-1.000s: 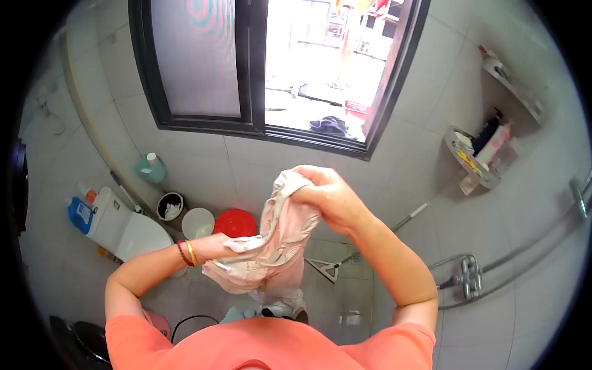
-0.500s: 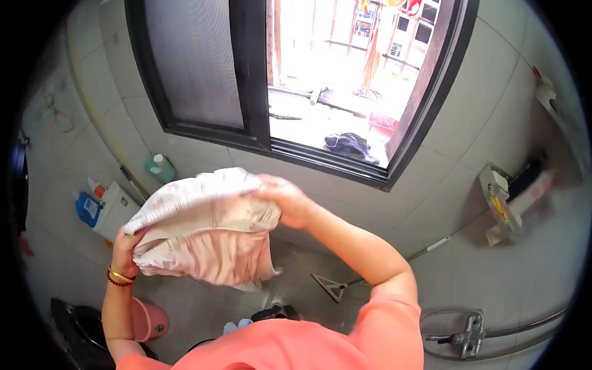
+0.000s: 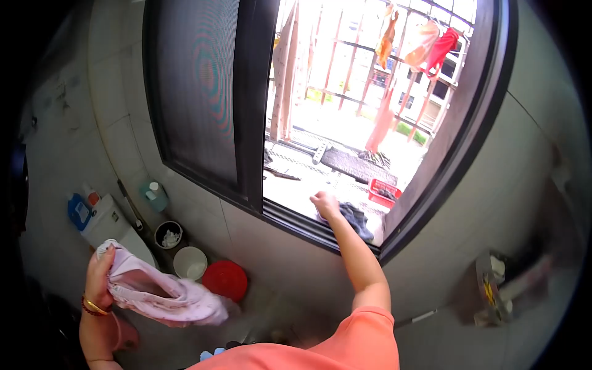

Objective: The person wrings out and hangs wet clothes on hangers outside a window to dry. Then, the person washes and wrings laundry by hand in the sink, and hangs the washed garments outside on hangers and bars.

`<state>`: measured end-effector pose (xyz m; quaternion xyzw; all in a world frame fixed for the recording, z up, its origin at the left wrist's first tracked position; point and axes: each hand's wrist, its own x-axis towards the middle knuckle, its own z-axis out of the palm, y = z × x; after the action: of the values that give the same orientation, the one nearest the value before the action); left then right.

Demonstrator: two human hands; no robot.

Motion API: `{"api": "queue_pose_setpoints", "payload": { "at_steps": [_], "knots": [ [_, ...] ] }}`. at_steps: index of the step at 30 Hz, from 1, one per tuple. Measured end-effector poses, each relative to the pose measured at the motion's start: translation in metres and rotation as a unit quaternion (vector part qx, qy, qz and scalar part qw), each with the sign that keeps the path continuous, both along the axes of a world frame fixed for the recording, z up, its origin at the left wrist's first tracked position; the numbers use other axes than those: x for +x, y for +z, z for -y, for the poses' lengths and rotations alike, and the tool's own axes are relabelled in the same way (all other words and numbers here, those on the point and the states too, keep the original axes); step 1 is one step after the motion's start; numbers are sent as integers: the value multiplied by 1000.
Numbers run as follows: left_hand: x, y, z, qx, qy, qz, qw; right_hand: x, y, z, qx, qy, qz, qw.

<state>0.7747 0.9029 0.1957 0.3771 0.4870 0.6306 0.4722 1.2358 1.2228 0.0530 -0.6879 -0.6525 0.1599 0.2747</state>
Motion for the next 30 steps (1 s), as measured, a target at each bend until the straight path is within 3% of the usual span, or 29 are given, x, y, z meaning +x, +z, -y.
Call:
{"api": "queue_pose_setpoints", "payload": {
  "at_steps": [3, 8, 11, 14, 16, 18, 19, 20, 22, 24, 27, 30],
  "knots": [
    [10, 13, 0, -11, 69, -49, 996, 45, -12, -46, -39, -93, 154, 983],
    [12, 26, 1, -22, 131, -120, 984, 74, -39, -87, -186, -119, 130, 967],
    [14, 31, 1, -37, 121, -130, 983, 68, -38, -94, -237, -157, 162, 945],
    [21, 36, 3, -46, 137, -139, 980, 78, -58, -106, -230, -188, 110, 948],
    [17, 29, 4, -47, 180, -142, 972, 83, -60, -108, -181, -204, 50, 961],
    [15, 29, 7, -56, 178, -165, 969, 97, -75, -128, -102, -196, -89, 971],
    [13, 29, 9, -60, 177, -175, 967, 98, -75, -125, -33, -182, -263, 947],
    [11, 28, 11, -55, 166, -185, 967, 94, -71, -124, 62, -117, -288, 948],
    [4, 27, 11, -48, 144, -201, 968, 93, -63, -116, 85, 2, -382, 920],
    [7, 33, 13, -50, 111, -203, 972, 63, -16, -62, 91, 97, -461, 877],
    [2, 34, 19, -51, 71, -206, 975, 40, 25, 12, 143, 168, -436, 873],
    [-10, 33, 28, -75, 46, -237, 967, 30, 35, 66, 202, 150, -450, 857]
  ]
}}
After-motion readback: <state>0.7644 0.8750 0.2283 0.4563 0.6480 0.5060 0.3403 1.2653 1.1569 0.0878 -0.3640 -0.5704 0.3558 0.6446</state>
